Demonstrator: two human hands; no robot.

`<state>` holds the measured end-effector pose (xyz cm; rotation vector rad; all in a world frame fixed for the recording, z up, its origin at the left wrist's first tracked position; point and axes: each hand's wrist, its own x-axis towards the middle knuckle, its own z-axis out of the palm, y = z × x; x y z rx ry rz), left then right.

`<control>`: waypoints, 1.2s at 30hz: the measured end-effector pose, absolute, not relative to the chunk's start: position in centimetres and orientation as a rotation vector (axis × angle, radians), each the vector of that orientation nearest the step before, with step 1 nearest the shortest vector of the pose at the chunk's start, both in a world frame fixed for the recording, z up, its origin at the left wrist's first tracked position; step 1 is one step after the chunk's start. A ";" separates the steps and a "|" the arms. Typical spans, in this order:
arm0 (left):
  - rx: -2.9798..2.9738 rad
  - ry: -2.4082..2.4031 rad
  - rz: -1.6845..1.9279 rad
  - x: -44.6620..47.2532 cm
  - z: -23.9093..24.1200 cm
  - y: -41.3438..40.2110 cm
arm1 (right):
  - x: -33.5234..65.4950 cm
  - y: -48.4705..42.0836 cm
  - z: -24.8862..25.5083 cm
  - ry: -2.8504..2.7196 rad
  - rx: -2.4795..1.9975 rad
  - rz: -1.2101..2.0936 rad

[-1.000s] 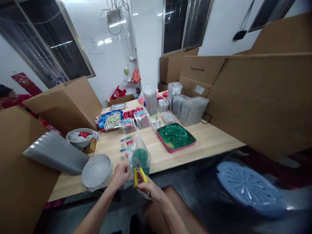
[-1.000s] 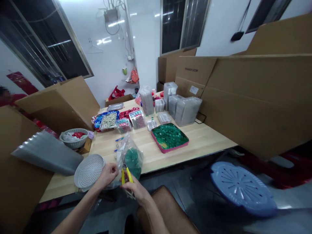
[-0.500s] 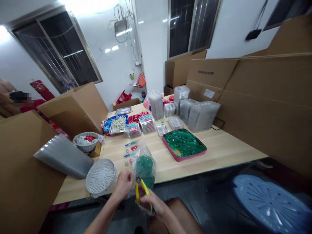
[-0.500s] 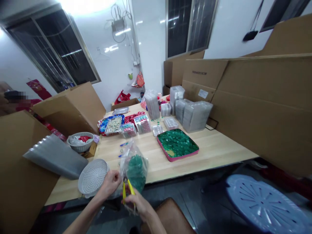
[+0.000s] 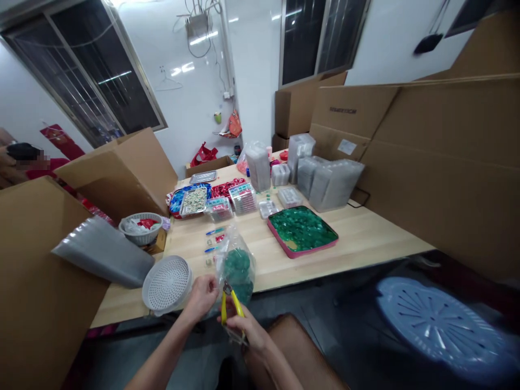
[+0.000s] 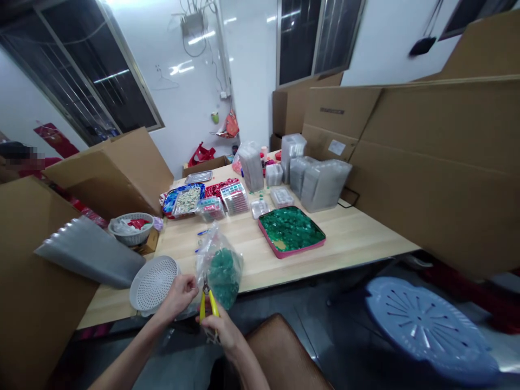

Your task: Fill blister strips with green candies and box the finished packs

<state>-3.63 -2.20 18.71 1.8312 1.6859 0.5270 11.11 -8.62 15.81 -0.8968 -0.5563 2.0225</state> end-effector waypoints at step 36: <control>1.881 1.719 0.536 -2.8 19.6 -2.4 | 11.3 3.3 18.8 -0.427 -0.804 1.574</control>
